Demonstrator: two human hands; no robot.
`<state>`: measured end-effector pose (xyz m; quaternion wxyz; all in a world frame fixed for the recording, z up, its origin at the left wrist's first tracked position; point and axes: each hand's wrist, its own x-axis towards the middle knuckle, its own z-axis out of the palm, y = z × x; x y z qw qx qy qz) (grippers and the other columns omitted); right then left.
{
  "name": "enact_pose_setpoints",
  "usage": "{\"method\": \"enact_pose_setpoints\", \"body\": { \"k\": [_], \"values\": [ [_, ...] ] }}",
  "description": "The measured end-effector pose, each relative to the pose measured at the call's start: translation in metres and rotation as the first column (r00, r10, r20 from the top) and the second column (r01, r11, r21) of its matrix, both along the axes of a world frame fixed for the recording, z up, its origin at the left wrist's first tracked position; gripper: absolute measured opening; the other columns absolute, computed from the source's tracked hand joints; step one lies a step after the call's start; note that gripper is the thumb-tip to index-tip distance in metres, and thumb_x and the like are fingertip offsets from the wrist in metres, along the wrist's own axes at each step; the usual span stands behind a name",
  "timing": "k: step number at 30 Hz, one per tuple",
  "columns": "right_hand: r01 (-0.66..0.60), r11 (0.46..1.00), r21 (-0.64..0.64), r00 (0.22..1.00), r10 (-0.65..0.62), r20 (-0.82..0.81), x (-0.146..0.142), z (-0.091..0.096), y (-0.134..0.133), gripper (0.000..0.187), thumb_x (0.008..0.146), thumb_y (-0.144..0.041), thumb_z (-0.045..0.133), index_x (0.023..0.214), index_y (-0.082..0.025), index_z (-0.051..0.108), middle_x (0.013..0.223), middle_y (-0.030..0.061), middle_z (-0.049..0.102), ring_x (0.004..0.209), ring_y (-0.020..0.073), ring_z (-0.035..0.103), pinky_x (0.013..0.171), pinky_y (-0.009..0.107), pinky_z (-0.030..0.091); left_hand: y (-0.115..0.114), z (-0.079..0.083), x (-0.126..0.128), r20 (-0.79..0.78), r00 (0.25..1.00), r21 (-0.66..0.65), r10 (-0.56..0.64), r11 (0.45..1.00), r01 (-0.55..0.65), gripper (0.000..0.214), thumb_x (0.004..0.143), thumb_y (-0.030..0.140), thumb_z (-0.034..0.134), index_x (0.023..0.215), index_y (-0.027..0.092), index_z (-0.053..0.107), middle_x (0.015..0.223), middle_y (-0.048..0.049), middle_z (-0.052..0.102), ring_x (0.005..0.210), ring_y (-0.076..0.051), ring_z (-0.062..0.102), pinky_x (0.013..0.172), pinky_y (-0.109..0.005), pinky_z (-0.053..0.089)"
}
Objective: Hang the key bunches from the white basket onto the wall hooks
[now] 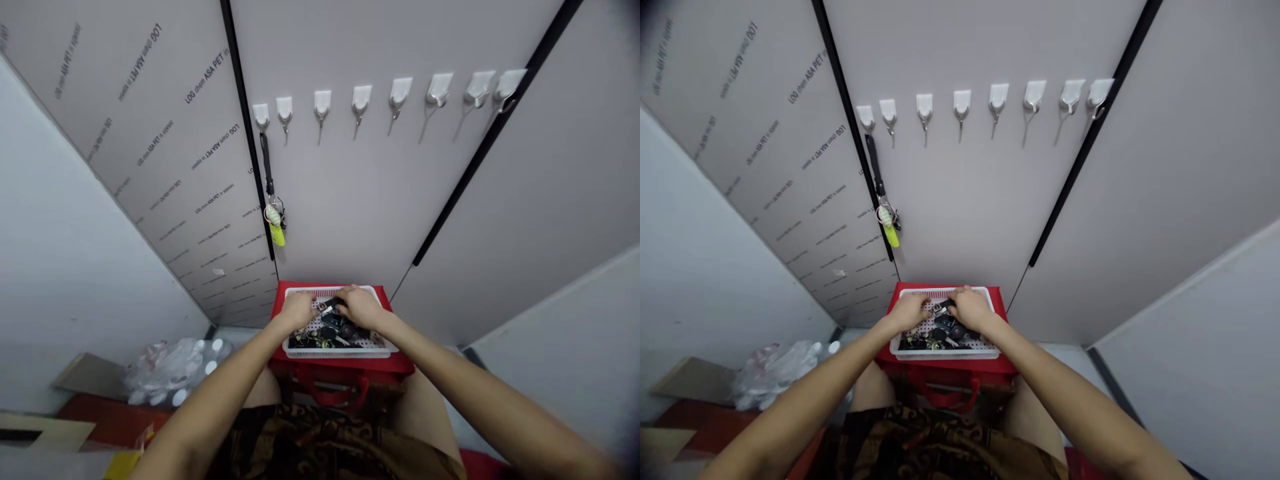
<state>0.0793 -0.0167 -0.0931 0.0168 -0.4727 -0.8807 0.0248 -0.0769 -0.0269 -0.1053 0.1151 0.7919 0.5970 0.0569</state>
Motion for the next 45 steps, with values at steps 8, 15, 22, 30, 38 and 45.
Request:
{"method": "enact_pose_setpoints", "body": {
  "k": [8, 15, 22, 30, 38, 45],
  "values": [
    [-0.011, 0.999, -0.043, 0.997, 0.007, -0.081, -0.006, -0.009, -0.002, 0.033, 0.062, -0.028, 0.044, 0.092, -0.018, 0.051, 0.085, 0.0088, 0.053, 0.08, 0.0189, 0.046, 0.067, 0.026, 0.033, 0.007, -0.014, 0.013, 0.325, 0.914, -0.194, 0.242, 0.963, -0.186, 0.013, 0.061, 0.022, 0.046, 0.066, 0.014, 0.054, 0.061, -0.0029, 0.056, 0.062, -0.014, 0.05, 0.056, -0.023, 0.037],
    [0.018, 0.978, -0.207, 0.958, -0.076, -0.275, 0.013, -0.007, 0.003, 0.033, 0.071, -0.031, 0.029, 0.066, -0.014, 0.057, 0.059, 0.0032, 0.056, 0.053, 0.0101, 0.046, 0.051, 0.02, 0.031, 0.003, 0.008, 0.002, 0.685, 0.362, -0.661, 0.633, 0.748, -0.057, 0.005, 0.063, 0.016, 0.045, 0.064, 0.012, 0.048, 0.043, 0.0056, 0.042, 0.038, -0.003, 0.039, 0.047, -0.019, 0.039],
    [0.021, 0.971, -0.237, 0.962, -0.084, -0.259, -0.002, -0.003, -0.008, 0.038, 0.072, -0.035, 0.028, 0.056, -0.013, 0.056, 0.057, 0.0049, 0.055, 0.053, 0.0118, 0.047, 0.054, 0.022, 0.033, -0.012, 0.004, 0.008, 0.632, 0.528, -0.683, 0.566, 0.729, 0.036, 0.019, 0.055, 0.028, 0.053, 0.049, 0.012, 0.044, 0.032, 0.0073, 0.035, 0.03, -0.004, 0.034, 0.037, -0.019, 0.034],
    [-0.095, 0.974, -0.205, 0.486, -0.134, -0.864, -0.024, 0.056, 0.001, 0.029, 0.069, -0.036, 0.034, 0.077, -0.015, 0.053, 0.073, 0.0042, 0.057, 0.07, 0.0144, 0.05, 0.067, 0.027, 0.038, 0.004, 0.06, 0.013, 0.91, 0.343, -0.3, 0.231, 0.94, 0.161, 0.031, 0.054, 0.042, 0.05, 0.051, 0.012, 0.042, 0.036, 0.0074, 0.035, 0.031, -0.003, 0.033, 0.037, -0.018, 0.029],
    [-0.136, 0.979, -0.149, 0.108, -0.135, -0.985, -0.064, 0.153, 0.031, 0.024, 0.054, -0.03, 0.05, 0.073, -0.015, 0.044, 0.058, -0.0022, 0.052, 0.051, 0.008, 0.045, 0.051, 0.021, 0.037, 0.027, 0.156, -0.013, 0.98, 0.193, -0.102, 0.045, 0.949, 0.299, 0.029, 0.054, 0.039, 0.052, 0.06, 0.012, 0.042, 0.046, 0.0057, 0.04, 0.041, -0.003, 0.038, 0.049, -0.02, 0.033],
    [0.132, 0.991, 0.025, 0.061, 0.017, -0.998, -0.103, 0.196, 0.072, 0.021, 0.053, -0.027, 0.048, 0.071, -0.015, 0.045, 0.055, -0.0026, 0.049, 0.048, 0.0079, 0.044, 0.048, 0.021, 0.037, 0.066, 0.185, -0.023, 0.941, 0.315, 0.178, -0.124, 0.973, -0.149, 0.016, 0.06, 0.027, 0.047, 0.055, 0.012, 0.043, 0.049, 0.0047, 0.04, 0.043, -0.003, 0.033, 0.044, -0.017, 0.025]
  ]
}}
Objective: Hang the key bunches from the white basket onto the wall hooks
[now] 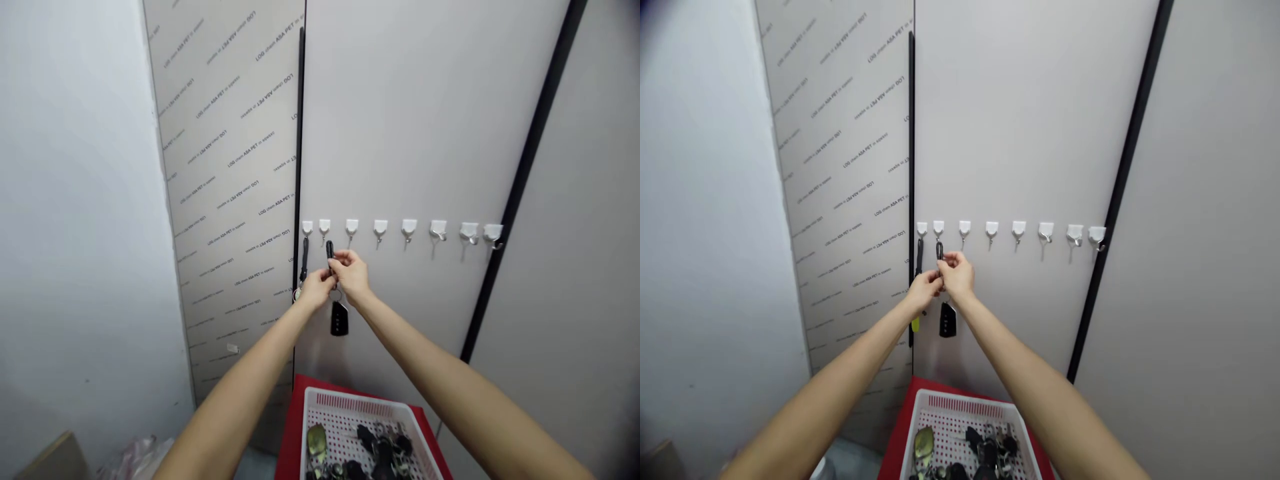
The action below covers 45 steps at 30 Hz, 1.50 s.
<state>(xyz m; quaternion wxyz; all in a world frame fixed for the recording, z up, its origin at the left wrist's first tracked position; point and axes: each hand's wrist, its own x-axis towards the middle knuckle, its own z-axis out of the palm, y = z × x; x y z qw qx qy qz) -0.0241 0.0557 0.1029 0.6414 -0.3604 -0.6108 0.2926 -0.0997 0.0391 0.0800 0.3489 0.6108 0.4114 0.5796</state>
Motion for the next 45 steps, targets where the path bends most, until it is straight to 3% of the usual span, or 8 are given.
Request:
{"method": "enact_pose_setpoints", "body": {
  "k": [7, 11, 17, 22, 30, 35, 40, 45],
  "values": [
    [0.234, 0.967, 0.1, 0.948, -0.249, 0.197, -0.012, 0.021, 0.027, 0.018, 0.053, -0.026, 0.048, 0.068, -0.016, 0.049, 0.059, 0.0, 0.053, 0.056, 0.0111, 0.049, 0.058, 0.024, 0.039, 0.023, 0.012, -0.001, 0.184, 0.983, 0.018, -0.005, 1.0, 0.001, 0.018, 0.062, 0.025, 0.043, 0.049, 0.013, 0.038, 0.039, 0.0067, 0.03, 0.035, -0.002, 0.025, 0.038, -0.017, 0.019],
    [0.238, 0.966, 0.102, 0.93, -0.257, 0.263, -0.014, 0.02, 0.033, 0.017, 0.053, -0.027, 0.049, 0.066, -0.016, 0.049, 0.058, -0.0001, 0.053, 0.056, 0.0112, 0.049, 0.058, 0.025, 0.039, 0.023, 0.012, 0.0, 0.275, 0.961, -0.02, -0.019, 0.999, 0.025, 0.02, 0.062, 0.024, 0.042, 0.047, 0.014, 0.035, 0.038, 0.0066, 0.031, 0.035, -0.002, 0.027, 0.038, -0.016, 0.021],
    [0.169, 0.972, 0.163, 0.961, -0.199, 0.191, -0.017, 0.02, 0.032, 0.02, 0.056, -0.027, 0.047, 0.071, -0.015, 0.048, 0.06, 0.0005, 0.054, 0.055, 0.0104, 0.05, 0.057, 0.023, 0.04, 0.027, 0.01, -0.003, 0.187, 0.976, 0.023, 0.111, 0.993, -0.117, 0.018, 0.062, 0.026, 0.044, 0.05, 0.013, 0.042, 0.039, 0.0062, 0.033, 0.036, -0.003, 0.028, 0.038, -0.017, 0.021],
    [0.226, 0.968, 0.106, 0.948, -0.244, 0.207, -0.017, 0.017, 0.041, 0.019, 0.055, -0.027, 0.048, 0.07, -0.015, 0.049, 0.06, 0.0008, 0.054, 0.056, 0.0113, 0.05, 0.058, 0.025, 0.04, 0.026, 0.012, -0.001, 0.204, 0.975, -0.005, 0.089, 0.996, -0.09, 0.02, 0.064, 0.025, 0.042, 0.049, 0.013, 0.041, 0.038, 0.0065, 0.031, 0.034, -0.002, 0.025, 0.037, -0.016, 0.021],
    [0.224, 0.974, 0.016, 0.912, -0.216, 0.349, -0.012, 0.008, 0.048, 0.016, 0.056, -0.024, 0.048, 0.069, -0.015, 0.05, 0.059, 0.0, 0.054, 0.056, 0.0101, 0.05, 0.059, 0.025, 0.039, 0.035, -0.002, -0.003, -0.047, 0.966, -0.086, 0.254, 0.962, -0.257, 0.014, 0.063, 0.022, 0.045, 0.058, 0.012, 0.051, 0.048, 0.0003, 0.048, 0.05, -0.008, 0.045, 0.05, -0.02, 0.034],
    [0.129, 0.988, 0.085, 0.923, -0.151, 0.354, 0.001, -0.015, 0.031, 0.016, 0.058, -0.021, 0.047, 0.071, -0.012, 0.05, 0.067, 0.001, 0.053, 0.06, 0.0084, 0.048, 0.06, 0.024, 0.038, 0.02, -0.01, -0.003, -0.317, 0.862, 0.059, 0.396, 0.915, -0.399, 0.021, 0.064, 0.014, 0.043, 0.082, 0.01, 0.051, 0.08, -0.0067, 0.055, 0.077, -0.014, 0.048, 0.07, -0.026, 0.035],
    [-0.158, 0.979, -0.126, 0.824, 0.201, 0.53, 0.045, -0.077, -0.01, 0.015, 0.061, -0.022, 0.045, 0.07, -0.012, 0.05, 0.06, -0.0014, 0.051, 0.052, 0.006, 0.045, 0.055, 0.022, 0.037, -0.02, -0.055, 0.007, -0.431, 0.798, 0.251, 0.422, 0.905, -0.343, 0.037, 0.062, 0.01, 0.044, 0.099, 0.011, 0.043, 0.103, -0.0068, 0.044, 0.096, -0.014, 0.038, 0.084, -0.026, 0.028],
    [-0.197, 0.839, -0.507, 0.384, 0.542, 0.747, 0.105, -0.156, -0.054, 0.018, 0.059, -0.021, 0.046, 0.073, -0.012, 0.053, 0.061, 0.0003, 0.054, 0.055, 0.009, 0.047, 0.055, 0.021, 0.037, -0.065, -0.144, 0.02, -0.73, 0.682, -0.097, -0.053, 0.995, -0.027, 0.032, 0.061, 0.017, 0.046, 0.092, 0.014, 0.048, 0.094, -0.0048, 0.052, 0.086, -0.013, 0.045, 0.078, -0.024, 0.034]
  ]
}}
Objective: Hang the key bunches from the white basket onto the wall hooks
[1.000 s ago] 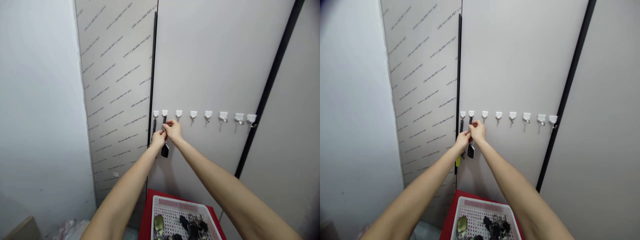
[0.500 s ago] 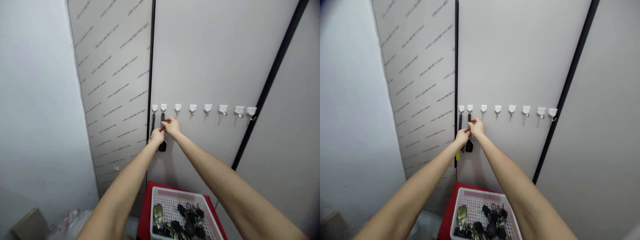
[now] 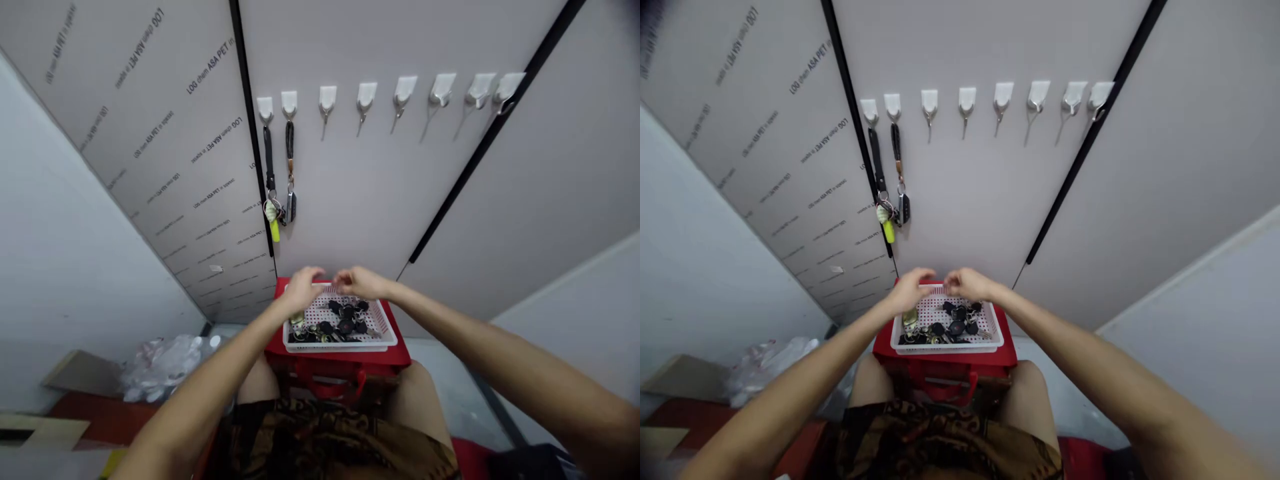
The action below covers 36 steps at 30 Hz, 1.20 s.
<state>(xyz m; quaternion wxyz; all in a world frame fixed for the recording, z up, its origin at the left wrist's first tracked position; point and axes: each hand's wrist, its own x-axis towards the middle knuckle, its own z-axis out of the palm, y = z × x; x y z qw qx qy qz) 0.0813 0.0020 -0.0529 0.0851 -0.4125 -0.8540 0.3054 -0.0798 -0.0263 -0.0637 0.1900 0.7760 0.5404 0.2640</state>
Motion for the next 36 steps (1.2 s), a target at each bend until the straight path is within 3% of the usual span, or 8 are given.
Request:
{"method": "enact_pose_setpoints", "body": {
  "k": [3, 6, 14, 20, 24, 31, 34, 36],
  "values": [
    [-0.061, 0.994, 0.086, 0.982, 0.044, 0.184, 0.02, -0.031, -0.017, 0.027, 0.055, -0.02, 0.051, 0.081, -0.014, 0.054, 0.075, 0.0034, 0.056, 0.069, 0.0138, 0.049, 0.064, 0.024, 0.037, -0.015, -0.037, 0.006, -0.184, 0.958, -0.223, -0.22, 0.959, 0.177, 0.034, 0.057, 0.026, 0.051, 0.09, 0.017, 0.05, 0.09, -0.0037, 0.054, 0.082, -0.016, 0.048, 0.072, -0.025, 0.037],
    [-0.033, 0.961, 0.275, 0.973, -0.033, 0.23, 0.024, -0.043, -0.028, 0.036, 0.056, -0.021, 0.051, 0.091, -0.016, 0.05, 0.09, 0.0063, 0.052, 0.084, 0.0169, 0.045, 0.073, 0.025, 0.033, -0.021, -0.05, 0.01, -0.324, 0.906, -0.292, -0.272, 0.94, 0.178, 0.036, 0.052, 0.034, 0.054, 0.085, 0.019, 0.052, 0.087, -0.0038, 0.055, 0.078, -0.019, 0.049, 0.066, -0.028, 0.038],
    [0.014, 0.934, 0.356, 0.873, -0.185, 0.451, 0.026, -0.036, -0.025, 0.021, 0.063, -0.017, 0.038, 0.077, -0.019, 0.054, 0.083, 0.0063, 0.056, 0.074, 0.0169, 0.049, 0.059, 0.024, 0.034, -0.013, -0.038, -0.009, -0.425, 0.892, -0.131, -0.157, 0.985, 0.111, 0.03, 0.059, 0.008, 0.036, 0.083, 0.014, 0.052, 0.082, -0.0062, 0.055, 0.078, -0.014, 0.048, 0.069, -0.023, 0.037],
    [-0.048, 0.888, 0.458, 0.82, -0.227, 0.525, 0.035, -0.032, -0.022, 0.022, 0.063, -0.016, 0.04, 0.081, -0.018, 0.053, 0.085, 0.0073, 0.056, 0.084, 0.0216, 0.044, 0.069, 0.034, 0.028, -0.018, -0.04, -0.013, -0.658, 0.699, -0.145, -0.281, 0.958, 0.248, 0.032, 0.054, 0.008, 0.041, 0.083, 0.015, 0.053, 0.086, -0.01, 0.052, 0.081, -0.022, 0.047, 0.071, -0.033, 0.036],
    [-0.048, 0.893, 0.448, 0.814, -0.225, 0.535, 0.029, -0.039, -0.017, 0.023, 0.068, -0.024, 0.036, 0.083, -0.017, 0.052, 0.081, 0.0092, 0.058, 0.081, 0.0212, 0.046, 0.07, 0.037, 0.026, -0.013, -0.04, -0.008, -0.683, 0.686, -0.129, -0.251, 0.966, 0.225, 0.024, 0.054, 0.009, 0.041, 0.074, 0.013, 0.055, 0.081, -0.0119, 0.053, 0.077, -0.022, 0.048, 0.064, -0.032, 0.038],
    [-0.018, 0.948, 0.319, 0.805, -0.175, 0.566, 0.012, -0.044, -0.01, 0.022, 0.067, -0.021, 0.036, 0.079, -0.02, 0.054, 0.08, 0.0092, 0.058, 0.08, 0.0245, 0.047, 0.068, 0.045, 0.024, 0.003, -0.036, -0.01, -0.479, 0.858, -0.21, -0.185, 0.973, 0.093, 0.02, 0.056, 0.005, 0.041, 0.068, 0.012, 0.055, 0.068, -0.0081, 0.056, 0.066, -0.016, 0.05, 0.058, -0.025, 0.037],
    [0.019, 0.956, 0.291, 0.814, -0.184, 0.551, 0.013, -0.041, -0.011, 0.021, 0.064, -0.019, 0.038, 0.076, -0.017, 0.055, 0.08, 0.0103, 0.058, 0.08, 0.0249, 0.047, 0.07, 0.046, 0.023, 0.01, -0.026, -0.015, -0.087, 0.991, -0.303, -0.103, 0.95, 0.072, 0.018, 0.056, 0.009, 0.046, 0.072, 0.012, 0.052, 0.059, -0.0007, 0.051, 0.055, -0.009, 0.047, 0.051, -0.019, 0.035],
    [0.069, 0.951, 0.303, 0.85, -0.215, 0.481, 0.013, -0.038, -0.013, 0.02, 0.064, -0.019, 0.038, 0.073, -0.016, 0.055, 0.079, 0.01, 0.058, 0.081, 0.0248, 0.047, 0.071, 0.046, 0.023, 0.013, -0.016, -0.017, 0.21, 0.978, -0.371, 0.008, 0.926, 0.072, 0.016, 0.056, 0.012, 0.049, 0.072, 0.012, 0.05, 0.053, 0.0033, 0.046, 0.047, -0.005, 0.042, 0.046, -0.016, 0.032]
  ]
}}
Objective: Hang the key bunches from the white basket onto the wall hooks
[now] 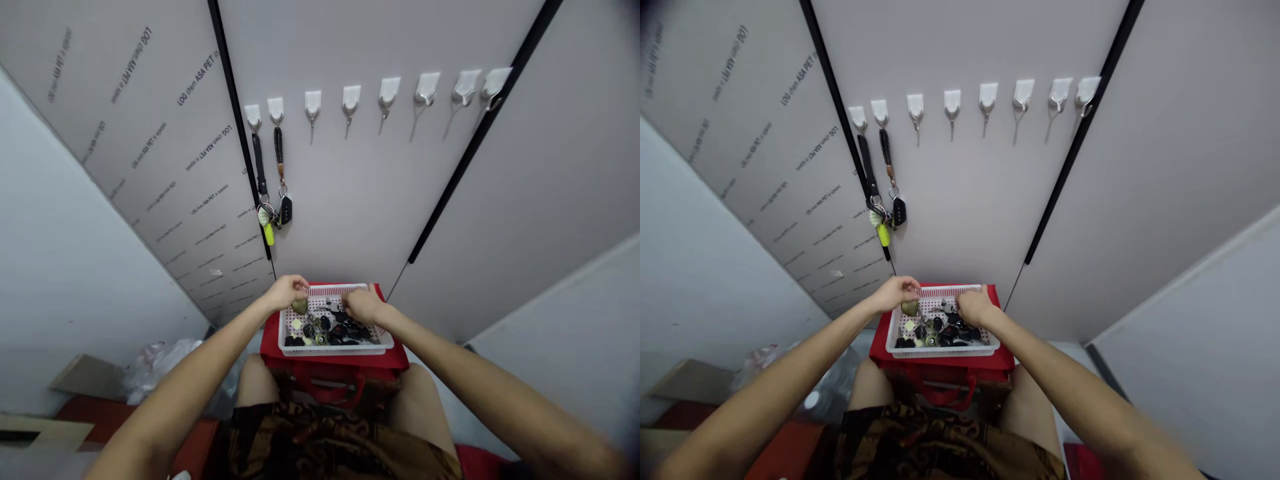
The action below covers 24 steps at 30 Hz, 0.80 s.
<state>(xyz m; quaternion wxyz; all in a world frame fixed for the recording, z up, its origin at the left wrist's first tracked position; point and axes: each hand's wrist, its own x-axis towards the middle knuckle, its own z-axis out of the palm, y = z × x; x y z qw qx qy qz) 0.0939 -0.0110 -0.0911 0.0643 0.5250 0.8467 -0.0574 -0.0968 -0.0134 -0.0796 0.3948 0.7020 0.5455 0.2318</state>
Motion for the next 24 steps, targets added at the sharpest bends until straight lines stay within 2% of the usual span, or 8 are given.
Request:
{"method": "enact_pose_setpoints", "body": {
  "k": [3, 6, 8, 11, 14, 18, 22, 24],
  "values": [
    [-0.038, 0.999, -0.019, 0.948, 0.03, -0.318, -0.009, 0.006, -0.006, 0.025, 0.063, -0.019, 0.039, 0.084, -0.017, 0.052, 0.084, 0.0075, 0.056, 0.08, 0.0198, 0.047, 0.072, 0.037, 0.03, 0.001, 0.015, 0.003, 0.282, 0.955, -0.085, 0.092, 0.994, -0.07, 0.016, 0.054, 0.013, 0.051, 0.069, 0.011, 0.048, 0.05, 0.0062, 0.042, 0.042, -0.002, 0.037, 0.043, -0.014, 0.029],
    [-0.247, 0.967, -0.071, 0.721, 0.134, -0.68, -0.026, 0.009, -0.012, 0.037, 0.061, -0.018, 0.043, 0.098, -0.016, 0.043, 0.093, 0.0045, 0.052, 0.082, 0.0134, 0.046, 0.073, 0.026, 0.033, -0.001, 0.029, 0.01, 0.428, 0.898, -0.111, 0.103, 0.992, -0.061, 0.018, 0.053, 0.013, 0.053, 0.069, 0.011, 0.047, 0.05, 0.0066, 0.042, 0.042, -0.001, 0.037, 0.043, -0.014, 0.029],
    [-0.316, 0.944, -0.092, 0.579, 0.115, -0.807, -0.036, 0.01, -0.013, 0.033, 0.062, -0.019, 0.044, 0.095, -0.015, 0.044, 0.091, 0.0034, 0.052, 0.082, 0.0119, 0.046, 0.073, 0.024, 0.033, -0.002, 0.037, 0.013, 0.469, 0.877, -0.103, 0.104, 0.993, -0.062, 0.019, 0.052, 0.013, 0.054, 0.07, 0.011, 0.047, 0.051, 0.0064, 0.042, 0.042, -0.001, 0.037, 0.043, -0.014, 0.029],
    [-0.298, 0.936, -0.188, 0.476, -0.025, -0.879, -0.041, 0.015, -0.011, 0.02, 0.065, -0.025, 0.042, 0.079, -0.013, 0.049, 0.073, 0.0009, 0.053, 0.066, 0.0098, 0.047, 0.063, 0.022, 0.036, -0.003, 0.049, 0.008, 0.497, 0.859, -0.08, 0.122, 0.992, -0.094, 0.021, 0.052, 0.014, 0.055, 0.071, 0.011, 0.048, 0.053, 0.0062, 0.042, 0.044, -0.001, 0.038, 0.044, -0.014, 0.029],
    [-0.252, 0.93, -0.268, 0.421, -0.144, -0.895, -0.036, 0.029, -0.008, 0.02, 0.065, -0.031, 0.043, 0.067, -0.013, 0.05, 0.057, -0.0026, 0.048, 0.053, 0.0066, 0.042, 0.053, 0.019, 0.033, -0.003, 0.063, -0.003, 0.531, 0.839, -0.072, 0.12, 0.993, -0.097, 0.023, 0.052, 0.014, 0.056, 0.073, 0.011, 0.047, 0.054, 0.0062, 0.042, 0.045, -0.001, 0.038, 0.044, -0.014, 0.029],
    [-0.243, 0.913, -0.329, 0.389, -0.219, -0.895, -0.029, 0.055, -0.006, 0.02, 0.061, -0.032, 0.048, 0.065, -0.013, 0.051, 0.052, -0.0043, 0.045, 0.048, 0.0048, 0.038, 0.05, 0.019, 0.031, -0.002, 0.082, -0.011, 0.549, 0.832, -0.039, 0.074, 0.997, -0.063, 0.024, 0.052, 0.013, 0.055, 0.075, 0.012, 0.047, 0.056, 0.0056, 0.043, 0.047, -0.001, 0.039, 0.046, -0.014, 0.029],
    [-0.264, 0.875, -0.406, 0.42, -0.274, -0.865, -0.026, 0.074, -0.004, 0.017, 0.057, -0.028, 0.052, 0.062, -0.012, 0.049, 0.052, -0.0043, 0.045, 0.047, 0.0046, 0.039, 0.05, 0.019, 0.031, 0.0, 0.098, -0.008, 0.54, 0.841, 0.043, 0.032, 0.997, -0.065, 0.024, 0.052, 0.012, 0.055, 0.075, 0.012, 0.048, 0.058, 0.0049, 0.044, 0.051, -0.001, 0.04, 0.049, -0.014, 0.03],
    [-0.242, 0.891, -0.385, 0.453, -0.247, -0.857, -0.025, 0.081, -0.002, 0.014, 0.056, -0.025, 0.052, 0.06, -0.012, 0.049, 0.051, -0.0044, 0.045, 0.047, 0.0045, 0.039, 0.049, 0.019, 0.031, 0.001, 0.105, -0.007, 0.538, 0.842, 0.082, 0.022, 0.994, -0.079, 0.023, 0.053, 0.012, 0.054, 0.075, 0.012, 0.048, 0.059, 0.0048, 0.043, 0.051, -0.002, 0.04, 0.049, -0.015, 0.03]
  ]
}}
